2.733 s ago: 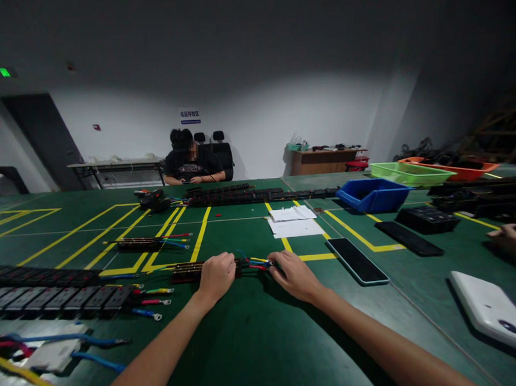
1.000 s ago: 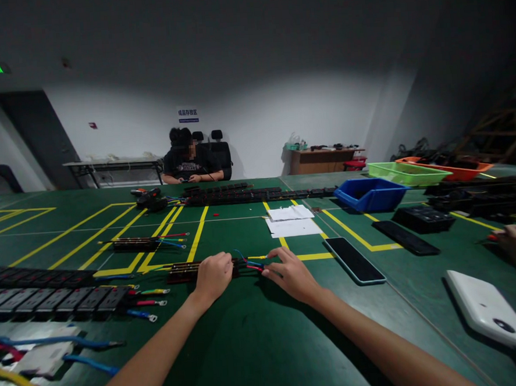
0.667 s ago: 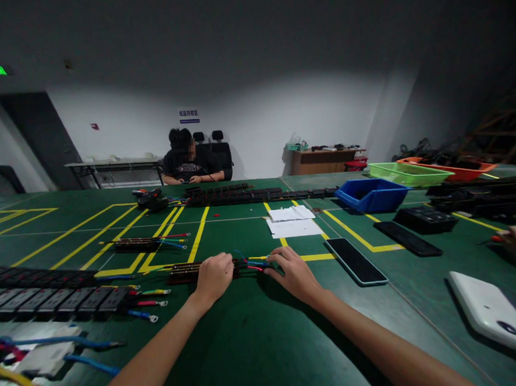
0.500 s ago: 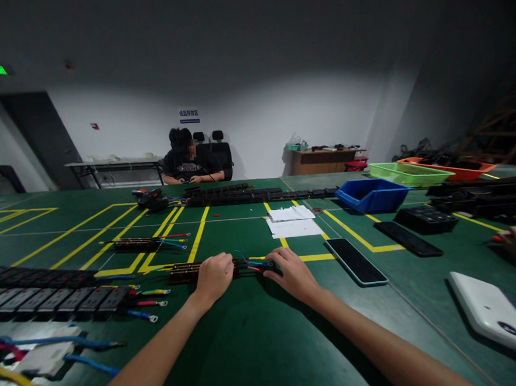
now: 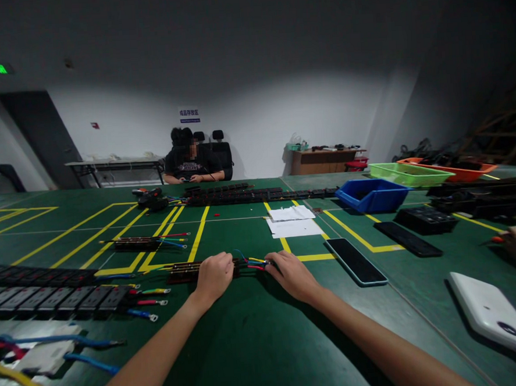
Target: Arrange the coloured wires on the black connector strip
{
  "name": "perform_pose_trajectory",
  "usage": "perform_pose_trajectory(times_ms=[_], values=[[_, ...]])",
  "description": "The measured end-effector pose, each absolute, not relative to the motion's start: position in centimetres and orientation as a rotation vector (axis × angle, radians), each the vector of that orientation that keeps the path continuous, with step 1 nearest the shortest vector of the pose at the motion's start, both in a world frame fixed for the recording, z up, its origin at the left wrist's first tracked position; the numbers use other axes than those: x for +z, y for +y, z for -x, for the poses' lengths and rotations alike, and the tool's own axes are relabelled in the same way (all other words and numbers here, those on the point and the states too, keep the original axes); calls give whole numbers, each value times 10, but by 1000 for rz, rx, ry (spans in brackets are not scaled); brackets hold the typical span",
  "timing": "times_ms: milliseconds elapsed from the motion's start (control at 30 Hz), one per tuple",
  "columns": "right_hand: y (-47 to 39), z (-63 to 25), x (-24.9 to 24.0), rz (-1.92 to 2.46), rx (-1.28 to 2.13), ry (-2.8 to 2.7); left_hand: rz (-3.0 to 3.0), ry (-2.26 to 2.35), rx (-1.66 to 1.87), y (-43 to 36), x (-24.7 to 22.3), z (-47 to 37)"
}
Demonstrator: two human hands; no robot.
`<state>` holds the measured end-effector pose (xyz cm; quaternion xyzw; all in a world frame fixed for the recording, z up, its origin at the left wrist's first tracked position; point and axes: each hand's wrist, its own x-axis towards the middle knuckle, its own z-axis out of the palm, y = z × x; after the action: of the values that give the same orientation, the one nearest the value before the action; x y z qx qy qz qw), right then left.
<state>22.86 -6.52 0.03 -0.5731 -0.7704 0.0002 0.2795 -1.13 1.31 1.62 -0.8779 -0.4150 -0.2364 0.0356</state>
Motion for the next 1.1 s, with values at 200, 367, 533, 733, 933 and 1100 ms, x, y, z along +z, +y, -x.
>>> perform_pose_trajectory(times_ms=[200, 367, 533, 733, 933, 1100], values=[[-66, -230, -2, 1518, -94, -2003, 2657, -1292, -702, 15, 14, 11], [-64, -233, -6, 1491, -145, -1965, 2655, -1287, -682, 14, 15, 11], [-63, -233, -7, 1533, -153, -2002, 2667, -1294, -698, 13, 17, 11], [-64, -233, -6, 1495, -187, -2004, 2662, -1291, -690, 14, 16, 11], [-67, -231, -5, 1438, -256, -1999, 2687, -1294, -698, 13, 17, 11], [-68, -230, -2, 1430, -237, -1982, 2662, -1274, -706, 12, 17, 11]])
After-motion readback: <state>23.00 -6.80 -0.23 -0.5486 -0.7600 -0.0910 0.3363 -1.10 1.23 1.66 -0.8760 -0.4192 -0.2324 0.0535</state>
